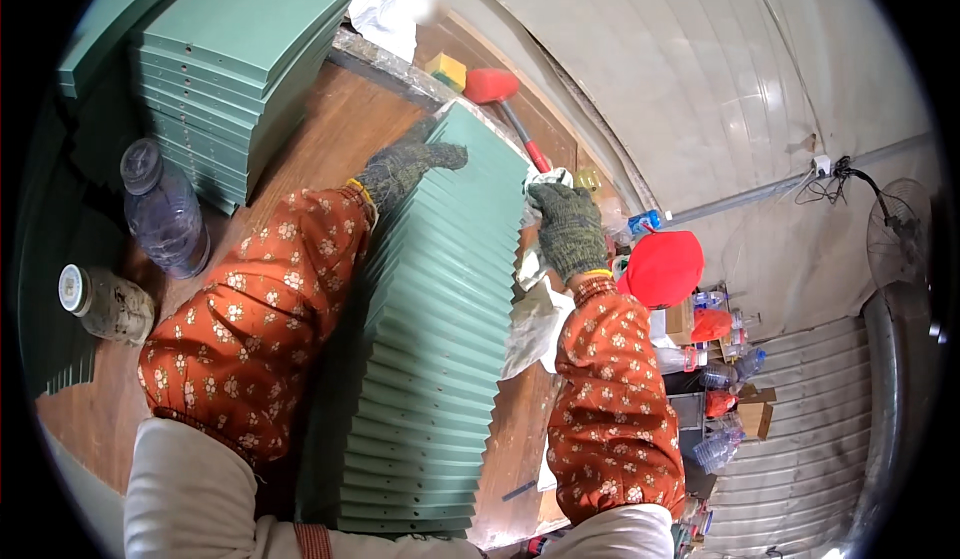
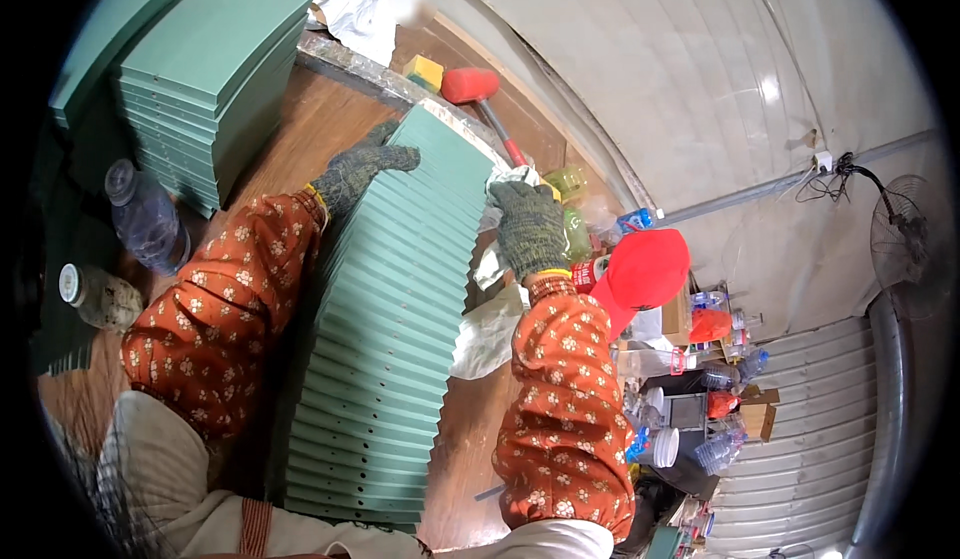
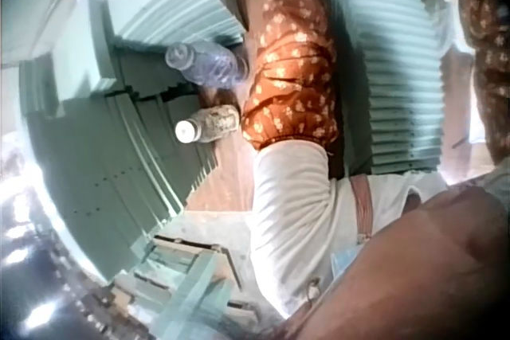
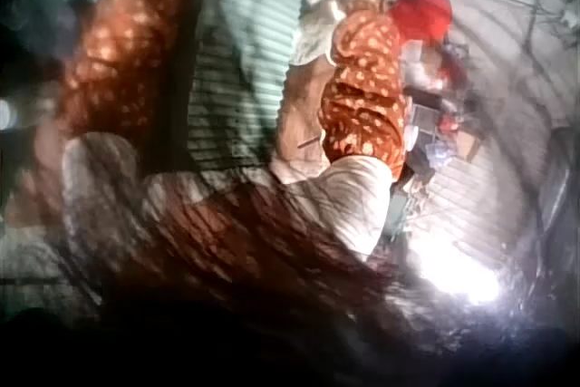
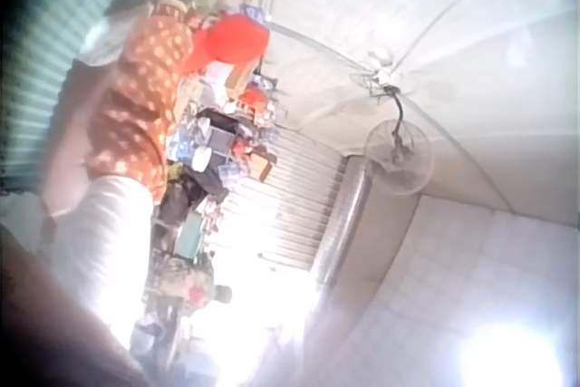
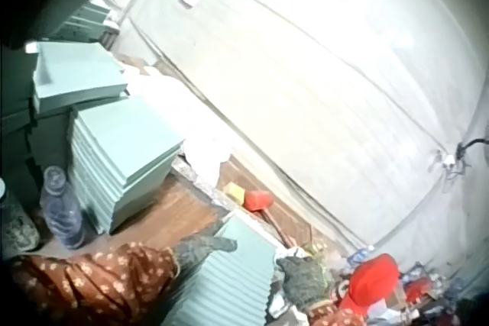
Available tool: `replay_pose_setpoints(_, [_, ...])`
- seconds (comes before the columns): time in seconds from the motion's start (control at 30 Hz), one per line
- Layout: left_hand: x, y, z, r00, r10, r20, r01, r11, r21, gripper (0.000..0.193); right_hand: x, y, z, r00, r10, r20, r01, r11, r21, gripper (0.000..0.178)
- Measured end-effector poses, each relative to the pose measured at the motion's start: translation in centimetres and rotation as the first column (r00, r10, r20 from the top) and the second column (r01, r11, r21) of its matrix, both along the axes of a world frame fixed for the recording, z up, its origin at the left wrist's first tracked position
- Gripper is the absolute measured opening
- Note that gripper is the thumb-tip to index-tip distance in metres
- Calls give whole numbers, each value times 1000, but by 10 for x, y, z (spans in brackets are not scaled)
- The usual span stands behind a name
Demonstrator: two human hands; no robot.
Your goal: Wiping down a stack of green panels with a white cloth.
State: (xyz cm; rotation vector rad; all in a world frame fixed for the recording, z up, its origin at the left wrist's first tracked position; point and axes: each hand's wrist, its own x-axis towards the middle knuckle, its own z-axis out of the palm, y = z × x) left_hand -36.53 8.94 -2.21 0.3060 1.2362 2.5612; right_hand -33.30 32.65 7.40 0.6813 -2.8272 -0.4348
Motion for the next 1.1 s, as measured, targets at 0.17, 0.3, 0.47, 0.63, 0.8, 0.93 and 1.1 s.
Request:
replay_pose_setpoints(0.17, [-2, -10, -9, 996, 73, -57, -79, 991, -109, 67, 17, -45, 5, 985, 149, -85, -161, 975, -154, 34])
replay_pose_setpoints(0.3, [-5, 7, -6, 993, 80, -91, -92, 987, -135, 71, 10, -70, 1, 926, 345, -150, -353, 935, -27, 31])
replay_pose_setpoints(0.47, [1, -1, 1, 991, 93, -93, -114, 960, -256, 80, 5, -47, -2, 962, 272, -35, -271, 962, 27, 33])
replay_pose_setpoints(0.63, [4, -1, 6, 994, 80, -76, -94, 972, -216, 83, 18, -17, 4, 988, 152, 20, -153, 980, 125, 32])
replay_pose_setpoints(0.8, [-4, 5, -4, 992, 70, -103, -89, 977, -196, 80, 6, -76, 4, 977, 211, -22, -211, 977, 17, 33])
replay_pose_setpoints(0.93, [12, -2, 14, 997, 76, -32, -81, 976, -203, 77, 7, -54, 0, 964, 262, -39, -263, 965, -15, 34])
replay_pose_setpoints(1.1, [4, 2, 10, 997, 58, -54, -65, 989, -136, 75, 18, -28, 11, 988, 151, 44, -153, 986, 67, 38])
